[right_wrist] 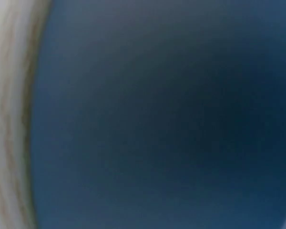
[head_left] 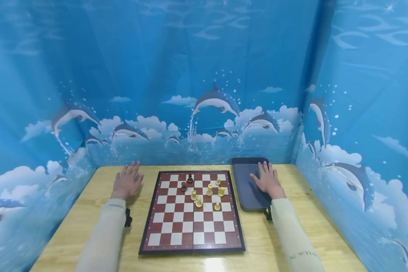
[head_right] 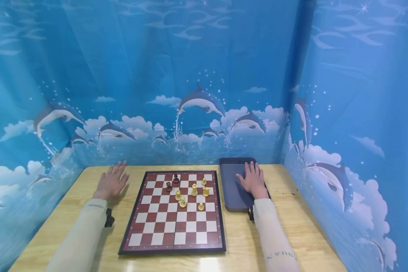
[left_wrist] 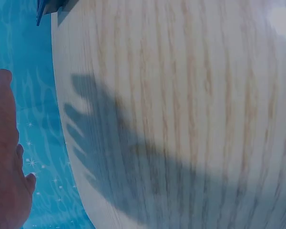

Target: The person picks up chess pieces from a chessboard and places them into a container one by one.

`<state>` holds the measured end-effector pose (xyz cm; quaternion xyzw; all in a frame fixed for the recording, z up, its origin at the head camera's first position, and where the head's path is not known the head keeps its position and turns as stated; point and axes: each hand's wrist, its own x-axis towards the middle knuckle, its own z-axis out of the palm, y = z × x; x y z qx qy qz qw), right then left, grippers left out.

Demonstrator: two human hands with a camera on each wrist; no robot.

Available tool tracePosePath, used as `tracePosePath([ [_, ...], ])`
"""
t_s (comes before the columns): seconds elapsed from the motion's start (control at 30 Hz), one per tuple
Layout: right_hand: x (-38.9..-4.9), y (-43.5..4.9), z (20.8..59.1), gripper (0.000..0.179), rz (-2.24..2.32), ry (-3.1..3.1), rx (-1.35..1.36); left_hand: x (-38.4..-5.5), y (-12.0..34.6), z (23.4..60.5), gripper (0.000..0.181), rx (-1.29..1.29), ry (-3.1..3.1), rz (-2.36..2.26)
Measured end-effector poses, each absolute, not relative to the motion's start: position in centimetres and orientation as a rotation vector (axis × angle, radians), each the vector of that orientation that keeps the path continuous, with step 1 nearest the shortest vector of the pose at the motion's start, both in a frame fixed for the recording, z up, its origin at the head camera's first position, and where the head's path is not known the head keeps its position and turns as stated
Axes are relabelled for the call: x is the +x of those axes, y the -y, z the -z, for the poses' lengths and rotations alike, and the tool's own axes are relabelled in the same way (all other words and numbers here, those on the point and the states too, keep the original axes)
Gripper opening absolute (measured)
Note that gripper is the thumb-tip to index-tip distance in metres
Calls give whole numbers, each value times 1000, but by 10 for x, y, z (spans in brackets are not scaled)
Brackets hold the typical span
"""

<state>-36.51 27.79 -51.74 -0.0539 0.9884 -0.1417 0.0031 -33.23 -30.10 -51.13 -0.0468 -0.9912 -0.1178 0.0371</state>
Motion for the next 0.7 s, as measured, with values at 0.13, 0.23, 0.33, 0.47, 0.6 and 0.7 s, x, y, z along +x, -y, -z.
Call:
tracePosePath([
  [0.13,-366,-281,521,79,464,-3103,-166,-333,302,514,71,-166,3030,366],
  [0.23,-366,-283,521,79,472,-3104,-159,-334,302,514,71,-192,3010,395],
  [0.33,-365,-283,518,78,486,-3108,-153,-335,300,511,71,-211,2992,440],
  [0.47,-362,-279,513,77,541,-3106,-171,-334,296,507,70,-244,2982,461],
  [0.6,-356,-276,509,75,596,-3092,-180,-331,292,505,69,-303,2987,457],
  [0.7,-354,-275,508,73,600,-3103,-200,-328,288,504,69,-354,2977,455],
])
